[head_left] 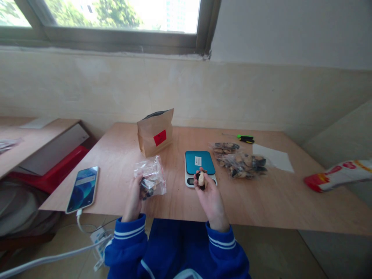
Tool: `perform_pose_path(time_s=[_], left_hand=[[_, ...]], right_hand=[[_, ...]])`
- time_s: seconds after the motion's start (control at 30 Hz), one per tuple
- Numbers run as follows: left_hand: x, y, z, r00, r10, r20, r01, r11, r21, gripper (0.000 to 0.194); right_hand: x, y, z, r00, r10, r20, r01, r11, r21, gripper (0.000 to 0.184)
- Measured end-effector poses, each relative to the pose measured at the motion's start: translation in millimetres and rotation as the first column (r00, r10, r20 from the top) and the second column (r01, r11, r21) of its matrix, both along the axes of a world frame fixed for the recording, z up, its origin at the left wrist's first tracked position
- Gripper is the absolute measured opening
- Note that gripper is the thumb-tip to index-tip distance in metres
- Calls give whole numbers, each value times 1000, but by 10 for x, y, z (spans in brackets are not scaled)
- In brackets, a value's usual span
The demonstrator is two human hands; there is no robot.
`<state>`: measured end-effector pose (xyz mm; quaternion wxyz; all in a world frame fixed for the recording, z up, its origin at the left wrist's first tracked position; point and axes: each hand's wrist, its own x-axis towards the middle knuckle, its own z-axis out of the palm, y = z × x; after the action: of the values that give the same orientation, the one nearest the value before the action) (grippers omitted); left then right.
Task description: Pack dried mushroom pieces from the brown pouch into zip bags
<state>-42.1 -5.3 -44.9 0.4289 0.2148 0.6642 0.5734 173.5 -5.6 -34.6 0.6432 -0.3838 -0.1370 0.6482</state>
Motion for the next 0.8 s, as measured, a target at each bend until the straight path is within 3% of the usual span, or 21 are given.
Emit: perform_pose_path(time_s=[0.1,0.23,0.3,0.4,0.5,0.6,0.7,0.8], left_hand=[[-252,83,-35,984,67,-168,-79,995,-65,34],[-362,120,-33,933,77,-351,-132,982,-138,54],[-353,121,-2,845,67,-531,-191,965,-182,69],[-290,162,116,601,21,-799,-235,960,-152,75],[-161,294,360,449,91,-889,-107,993,48,65],[18,492,694,355,188,-916,103,966,238,61],[185,699,979,308,165,-937,219,946,238,61],[287,875,1091,261,56,-964,259,957,126,63]], right_hand=[[51,7,14,1000,-16,2,16,1000,8,22],[113,4,16,1000,2,-5,-2,999,45,20],[147,5,14,1000,3,-8,-3,998,56,19],[195,14,16,1000,3,-17,-2,999,54,17],[220,19,37,997,-22,-74,24,999,25,15],[225,12,74,989,-37,-142,36,999,-10,14],[235,-2,111,985,-38,-171,35,999,-16,15],[262,-18,143,983,-46,-180,44,999,-13,16]])
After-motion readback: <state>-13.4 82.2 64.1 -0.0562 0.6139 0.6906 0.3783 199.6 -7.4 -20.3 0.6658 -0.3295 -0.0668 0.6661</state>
